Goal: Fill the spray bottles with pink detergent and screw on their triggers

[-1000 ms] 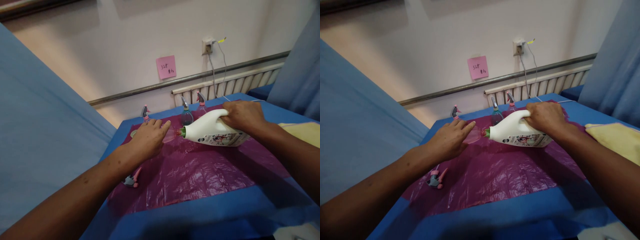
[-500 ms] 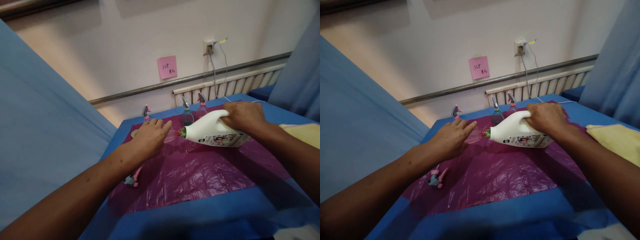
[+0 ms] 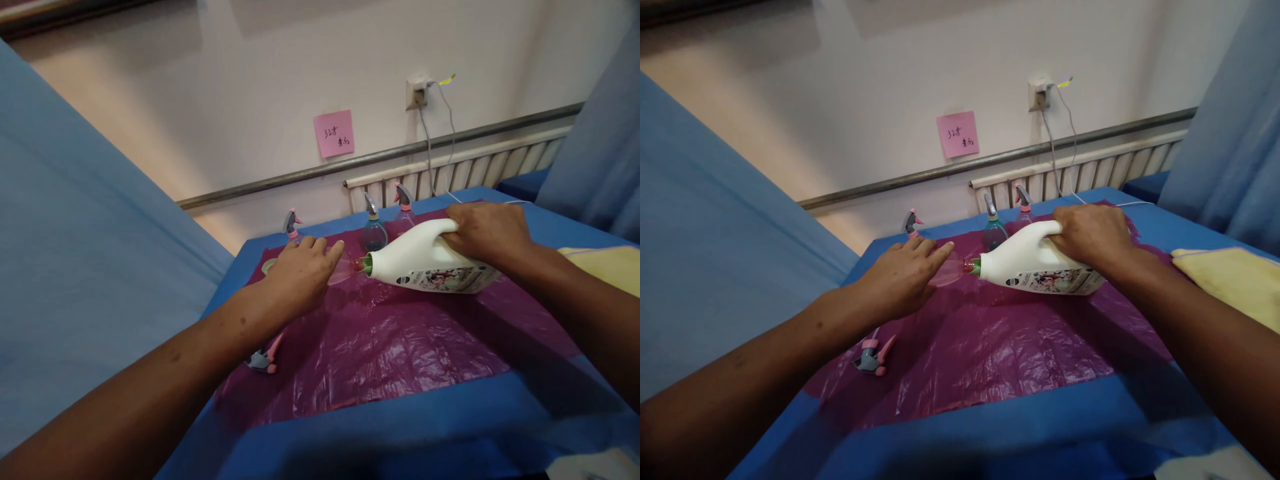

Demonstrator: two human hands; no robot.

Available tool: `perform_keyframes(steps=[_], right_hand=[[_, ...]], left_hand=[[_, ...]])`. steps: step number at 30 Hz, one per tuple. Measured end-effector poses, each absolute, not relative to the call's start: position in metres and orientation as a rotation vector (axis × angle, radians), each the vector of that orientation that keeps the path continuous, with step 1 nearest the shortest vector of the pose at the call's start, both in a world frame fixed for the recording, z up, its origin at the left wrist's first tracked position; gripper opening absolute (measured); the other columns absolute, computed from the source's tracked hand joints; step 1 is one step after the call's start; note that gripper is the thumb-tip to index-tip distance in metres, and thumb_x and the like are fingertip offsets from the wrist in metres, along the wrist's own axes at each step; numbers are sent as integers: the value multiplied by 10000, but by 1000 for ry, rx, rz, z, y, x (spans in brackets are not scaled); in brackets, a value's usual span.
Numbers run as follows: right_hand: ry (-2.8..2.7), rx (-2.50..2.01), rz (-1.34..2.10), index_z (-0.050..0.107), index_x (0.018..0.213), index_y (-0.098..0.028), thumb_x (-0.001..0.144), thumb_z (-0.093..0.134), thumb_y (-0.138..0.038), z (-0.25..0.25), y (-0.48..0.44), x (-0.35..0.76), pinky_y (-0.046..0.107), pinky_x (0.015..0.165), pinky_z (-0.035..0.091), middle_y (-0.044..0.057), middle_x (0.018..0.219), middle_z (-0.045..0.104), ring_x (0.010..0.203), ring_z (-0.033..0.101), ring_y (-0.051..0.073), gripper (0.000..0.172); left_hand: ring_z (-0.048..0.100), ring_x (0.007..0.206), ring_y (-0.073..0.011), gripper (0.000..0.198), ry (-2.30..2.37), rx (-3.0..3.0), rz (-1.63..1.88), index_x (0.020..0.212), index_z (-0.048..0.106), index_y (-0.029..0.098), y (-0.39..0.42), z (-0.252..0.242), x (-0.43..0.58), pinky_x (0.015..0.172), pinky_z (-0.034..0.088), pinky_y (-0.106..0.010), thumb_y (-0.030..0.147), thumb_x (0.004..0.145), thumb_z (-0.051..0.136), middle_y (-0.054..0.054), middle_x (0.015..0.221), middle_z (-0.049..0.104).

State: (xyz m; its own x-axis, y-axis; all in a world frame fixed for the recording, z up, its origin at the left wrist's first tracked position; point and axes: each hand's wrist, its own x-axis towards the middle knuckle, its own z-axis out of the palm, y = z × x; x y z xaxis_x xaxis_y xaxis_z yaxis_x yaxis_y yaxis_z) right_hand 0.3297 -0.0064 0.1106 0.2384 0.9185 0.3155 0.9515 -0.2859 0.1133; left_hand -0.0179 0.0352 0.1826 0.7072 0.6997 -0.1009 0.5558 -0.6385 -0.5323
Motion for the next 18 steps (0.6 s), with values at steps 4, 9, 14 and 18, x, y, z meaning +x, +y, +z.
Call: perform_keyframes(steps=[4, 9, 14, 18], right_hand=[[-1820, -2393, -490, 773, 1135, -260, 997, 513, -528, 112, -7, 329, 373, 641, 254, 154, 1054, 815, 847, 705, 315, 398], [-1810, -2414, -475, 783, 1133, -255, 988, 526, -517, 113, -7, 328, 368, 665, 294, 156, 1046, 809, 844, 697, 310, 394], [-1814, -2398, -471, 779, 1143, -256, 995, 516, -506, 113, -8, 328, 373, 670, 306, 155, 1045, 808, 847, 706, 311, 392], [-1808, -2399, -475, 773, 1140, -260, 998, 505, -520, 113, -8, 327, 377, 662, 304, 149, 1058, 811, 866, 718, 320, 400]], left_hand=[[613, 1273, -366, 778, -959, -2448, 391, 1678, 428, 196, 35, 182, -18, 978, 513, -438, 195, 948, 698, -187, 1471, 675], [610, 1266, -370, 737, -960, -2460, 388, 1644, 467, 186, 35, 183, -18, 974, 507, -441, 202, 949, 710, -198, 1465, 673], [613, 1284, -367, 770, -964, -2450, 411, 1675, 428, 181, 34, 184, -18, 992, 514, -443, 198, 955, 699, -195, 1486, 661], [614, 1281, -365, 740, -958, -2458, 401, 1663, 447, 179, 34, 183, -18, 1002, 513, -451, 182, 960, 680, -200, 1491, 657]])
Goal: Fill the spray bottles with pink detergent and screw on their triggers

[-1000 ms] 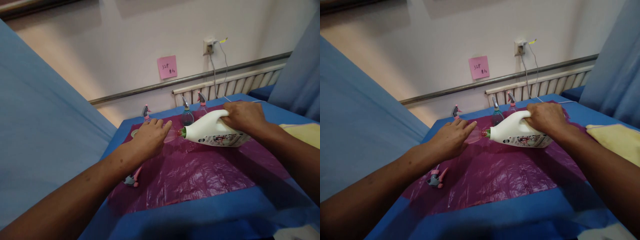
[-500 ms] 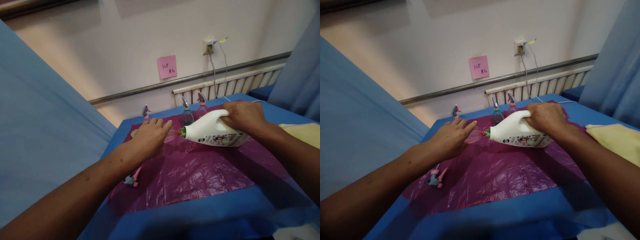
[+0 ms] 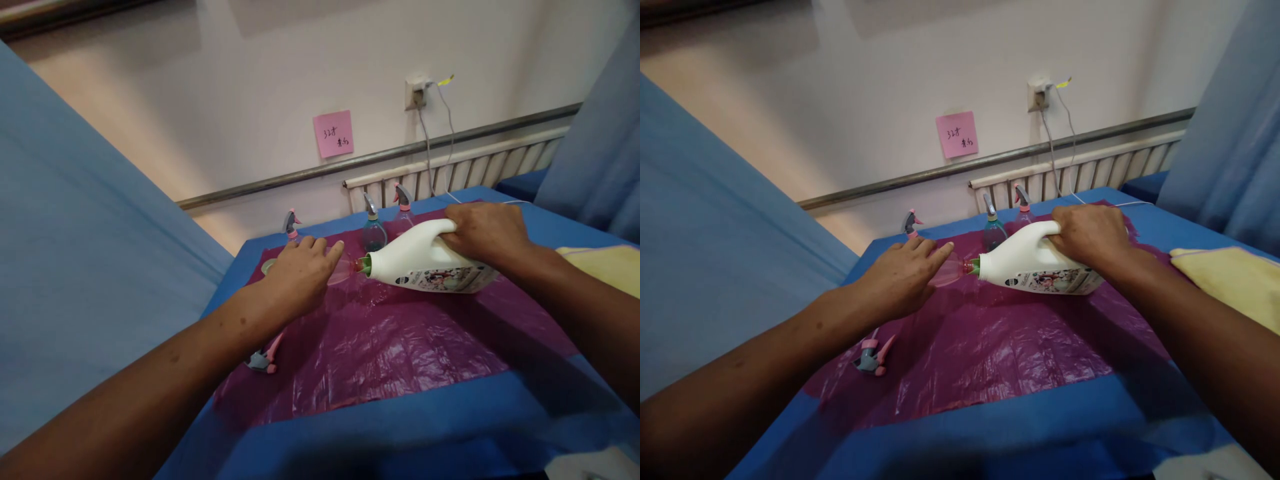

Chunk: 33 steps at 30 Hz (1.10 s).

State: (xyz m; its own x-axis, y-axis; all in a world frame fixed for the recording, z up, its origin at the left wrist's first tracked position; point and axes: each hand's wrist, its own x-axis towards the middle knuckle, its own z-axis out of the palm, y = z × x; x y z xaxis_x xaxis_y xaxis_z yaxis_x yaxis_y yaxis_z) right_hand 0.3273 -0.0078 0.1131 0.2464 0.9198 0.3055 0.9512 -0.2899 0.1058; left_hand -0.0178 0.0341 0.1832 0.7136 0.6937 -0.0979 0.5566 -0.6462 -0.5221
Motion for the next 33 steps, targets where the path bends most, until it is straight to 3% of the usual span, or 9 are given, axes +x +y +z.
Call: perform_keyframes(steps=[16, 33], right_hand=[[-1821, -2420, -447, 751, 1116, -259, 1001, 492, -517, 115, -8, 326, 381, 645, 274, 151, 1069, 816, 910, 738, 333, 383], [-1817, -2382, -470, 778, 1127, -256, 995, 525, -522, 114, -8, 326, 376, 690, 347, 152, 1033, 806, 852, 702, 317, 390]], left_hand=[[594, 1291, -387, 818, -918, -2434, 416, 1699, 414, 173, 34, 186, -15, 1005, 510, -476, 159, 931, 693, -203, 1470, 666], [593, 1305, -400, 855, -916, -2435, 439, 1705, 412, 169, 33, 187, -12, 1034, 514, -508, 150, 905, 713, -215, 1485, 659]])
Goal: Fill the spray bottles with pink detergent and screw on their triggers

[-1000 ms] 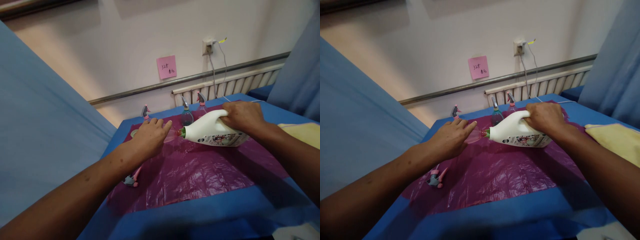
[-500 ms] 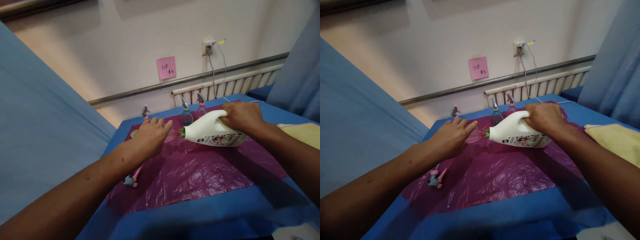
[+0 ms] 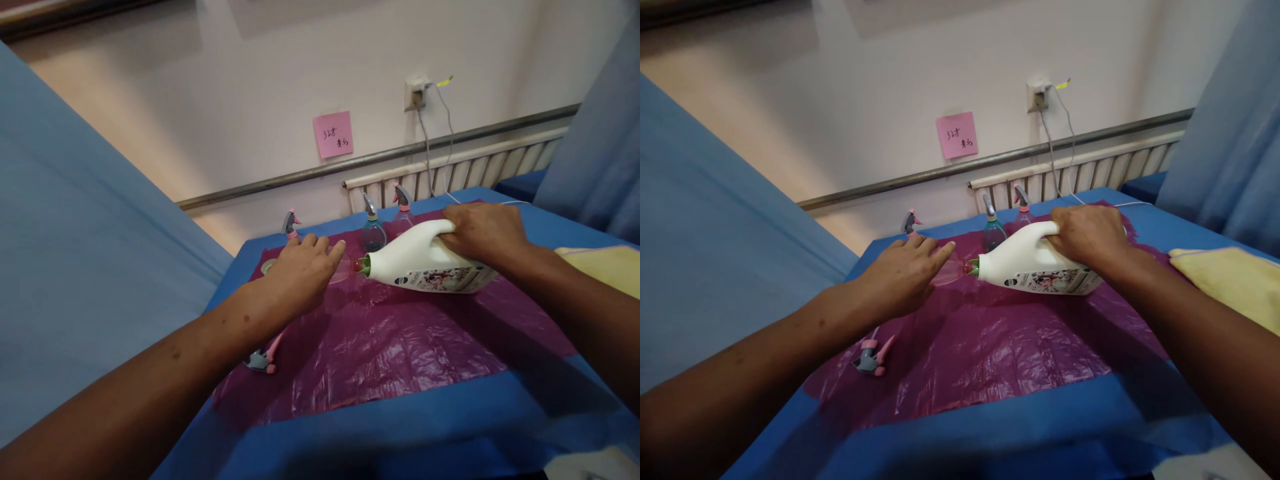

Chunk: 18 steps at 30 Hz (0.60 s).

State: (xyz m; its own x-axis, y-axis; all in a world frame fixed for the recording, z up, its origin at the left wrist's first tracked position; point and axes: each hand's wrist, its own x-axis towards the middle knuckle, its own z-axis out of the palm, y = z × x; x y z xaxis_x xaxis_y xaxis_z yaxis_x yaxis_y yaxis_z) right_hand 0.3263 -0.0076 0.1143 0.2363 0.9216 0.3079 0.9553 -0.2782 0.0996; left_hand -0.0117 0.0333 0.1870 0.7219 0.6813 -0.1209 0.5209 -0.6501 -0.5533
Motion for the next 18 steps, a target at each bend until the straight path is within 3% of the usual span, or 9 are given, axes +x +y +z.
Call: perform_keyframes(steps=[18], right_hand=[[-1821, -2389, -453, 765, 1120, -252, 1000, 517, -505, 116, -9, 326, 380, 652, 263, 158, 1069, 815, 866, 706, 309, 375]], left_hand=[[607, 1310, -386, 821, -917, -2417, 478, 1693, 419, 172, 30, 193, -6, 1030, 514, -476, 146, 925, 709, -211, 1475, 664]])
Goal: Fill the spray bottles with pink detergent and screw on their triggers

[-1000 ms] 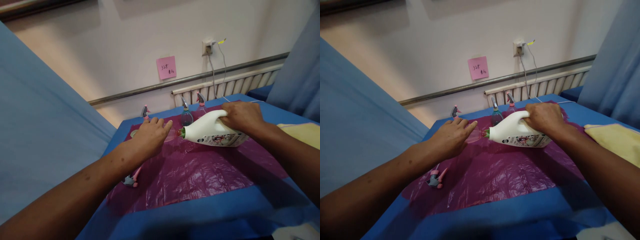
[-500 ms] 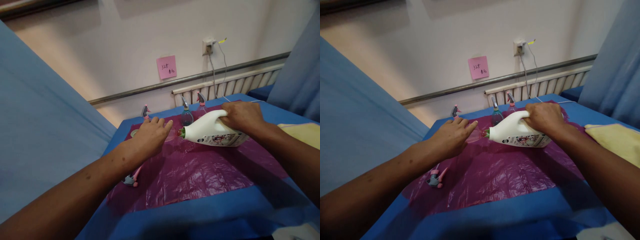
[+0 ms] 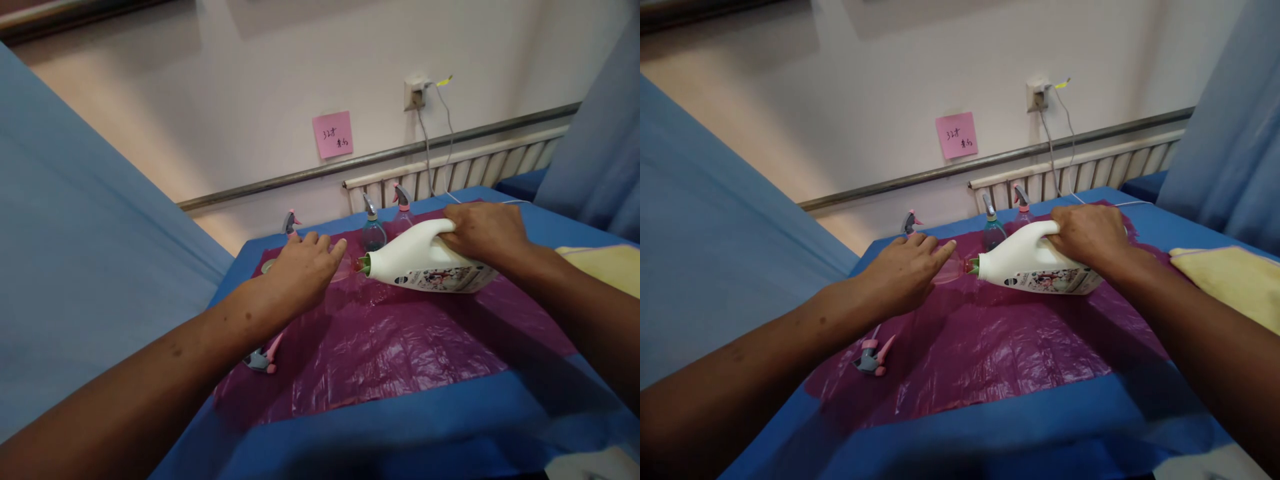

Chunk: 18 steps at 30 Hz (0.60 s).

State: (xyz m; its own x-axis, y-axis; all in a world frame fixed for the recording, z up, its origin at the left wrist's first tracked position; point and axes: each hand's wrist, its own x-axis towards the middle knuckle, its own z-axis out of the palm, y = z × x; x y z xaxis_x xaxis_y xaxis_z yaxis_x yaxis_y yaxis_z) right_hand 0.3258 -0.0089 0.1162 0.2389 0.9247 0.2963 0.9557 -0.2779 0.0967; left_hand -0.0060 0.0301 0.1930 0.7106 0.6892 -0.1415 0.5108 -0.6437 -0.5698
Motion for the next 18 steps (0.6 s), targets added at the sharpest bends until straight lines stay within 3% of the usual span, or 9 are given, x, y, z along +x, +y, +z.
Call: perform_keyframes(steps=[10, 18], right_hand=[[-1821, -2378, -416, 774, 1138, -229, 1009, 503, -489, 121, -13, 323, 398, 663, 290, 183, 1088, 817, 896, 720, 327, 397], [-1817, -2367, -419, 797, 1162, -272, 1010, 528, -521, 119, -12, 325, 411, 713, 421, 157, 1080, 830, 916, 724, 359, 397]], left_hand=[[628, 1276, -399, 783, -869, -2395, 492, 1680, 431, 137, 31, 195, -3, 962, 510, -479, 126, 935, 669, -214, 1439, 674], [634, 1258, -383, 766, -842, -2387, 476, 1671, 445, 148, 31, 196, -3, 936, 500, -450, 141, 941, 677, -205, 1407, 690]])
